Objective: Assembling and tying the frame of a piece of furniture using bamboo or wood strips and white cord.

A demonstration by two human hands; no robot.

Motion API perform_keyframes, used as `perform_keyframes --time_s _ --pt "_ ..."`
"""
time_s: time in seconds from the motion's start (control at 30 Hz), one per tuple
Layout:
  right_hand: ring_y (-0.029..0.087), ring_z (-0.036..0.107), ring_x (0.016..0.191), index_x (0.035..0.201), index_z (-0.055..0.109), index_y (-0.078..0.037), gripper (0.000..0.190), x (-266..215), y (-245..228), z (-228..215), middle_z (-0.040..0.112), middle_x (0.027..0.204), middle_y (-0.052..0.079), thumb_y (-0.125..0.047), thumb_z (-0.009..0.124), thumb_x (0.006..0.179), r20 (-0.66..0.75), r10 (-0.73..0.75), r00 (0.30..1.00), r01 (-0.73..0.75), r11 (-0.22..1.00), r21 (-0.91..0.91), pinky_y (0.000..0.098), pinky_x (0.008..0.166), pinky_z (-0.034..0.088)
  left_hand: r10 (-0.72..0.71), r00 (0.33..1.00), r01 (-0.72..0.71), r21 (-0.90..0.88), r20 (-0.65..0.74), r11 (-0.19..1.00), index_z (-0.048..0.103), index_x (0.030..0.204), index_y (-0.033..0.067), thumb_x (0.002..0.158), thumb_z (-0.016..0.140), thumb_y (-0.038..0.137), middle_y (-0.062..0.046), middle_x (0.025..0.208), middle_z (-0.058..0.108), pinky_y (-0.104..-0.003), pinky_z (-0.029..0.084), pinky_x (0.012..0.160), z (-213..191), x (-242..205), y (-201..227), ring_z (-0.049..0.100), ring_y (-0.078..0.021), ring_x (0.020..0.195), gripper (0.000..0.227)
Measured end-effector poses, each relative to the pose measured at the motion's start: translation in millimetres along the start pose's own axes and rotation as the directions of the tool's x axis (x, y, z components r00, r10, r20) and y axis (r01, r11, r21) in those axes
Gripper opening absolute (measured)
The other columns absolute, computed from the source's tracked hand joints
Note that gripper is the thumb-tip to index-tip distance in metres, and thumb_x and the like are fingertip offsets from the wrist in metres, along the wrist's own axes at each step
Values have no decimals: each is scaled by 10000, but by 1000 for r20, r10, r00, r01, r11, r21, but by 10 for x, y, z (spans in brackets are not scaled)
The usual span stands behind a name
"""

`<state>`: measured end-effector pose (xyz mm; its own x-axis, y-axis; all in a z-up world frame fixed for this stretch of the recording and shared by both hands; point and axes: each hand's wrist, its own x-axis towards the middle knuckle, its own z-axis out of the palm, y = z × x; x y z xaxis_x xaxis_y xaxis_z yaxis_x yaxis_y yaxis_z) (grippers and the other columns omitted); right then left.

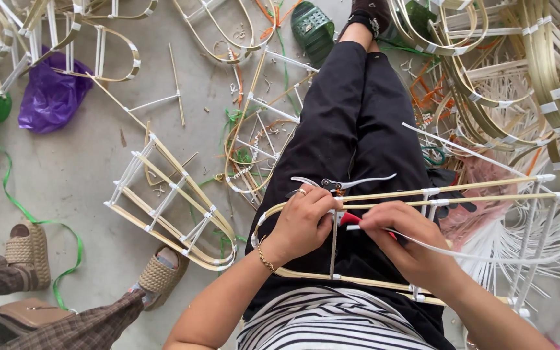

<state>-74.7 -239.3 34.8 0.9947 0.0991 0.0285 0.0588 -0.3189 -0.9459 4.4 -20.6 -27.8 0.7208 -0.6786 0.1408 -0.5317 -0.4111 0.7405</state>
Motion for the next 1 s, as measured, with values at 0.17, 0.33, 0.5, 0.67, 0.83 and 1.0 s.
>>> perform_keyframes --time_s 0.17,0.33,0.5,0.67,0.83,1.0 --pt "240 703 928 989 672 -66 183 104 284 146 708 991 75 -22 754 831 -33 -75 997 65 973 -222 352 812 555 -3 1000 3 -11 -4 1000 682 1028 79 797 684 9 -78 1035 657 -414 506 926 -13 -1 30 604 -308 1014 242" --pt "298 687 990 1004 647 -97 257 188 308 142 695 981 51 -9 762 792 70 -305 950 309 875 -372 414 916 554 6 1000 -7 -27 -17 1000 674 1026 74 801 697 19 -83 1046 658 -413 499 943 -20 -5 44 607 -309 1023 233" --pt "284 694 983 1013 658 -87 266 221 310 147 699 1013 76 -4 755 780 168 -318 933 359 851 -384 391 856 560 30 998 -32 -29 -60 999 675 1047 71 865 697 24 -78 1005 667 -404 503 975 -5 -26 69 621 -295 1013 189" --pt "281 702 922 993 664 -89 217 226 318 190 716 993 81 -31 751 804 122 -226 966 256 891 -374 376 797 562 46 994 -50 -45 -95 998 649 1115 31 825 727 75 -103 1071 685 -405 496 983 -58 -6 150 625 -298 1037 303" --pt "292 708 862 994 679 -75 193 288 289 184 717 936 96 -53 754 817 85 -84 993 108 935 -338 371 739 559 47 994 -47 0 -96 999 638 1024 54 810 774 117 -81 1014 679 -407 501 968 28 0 140 623 -289 1022 261" --pt "298 711 886 991 663 -66 175 312 285 183 722 940 101 -61 737 832 85 -78 993 101 940 -326 388 766 556 40 991 -32 60 -128 998 649 979 48 805 717 43 -92 976 662 -397 510 930 95 9 147 617 -298 996 187"
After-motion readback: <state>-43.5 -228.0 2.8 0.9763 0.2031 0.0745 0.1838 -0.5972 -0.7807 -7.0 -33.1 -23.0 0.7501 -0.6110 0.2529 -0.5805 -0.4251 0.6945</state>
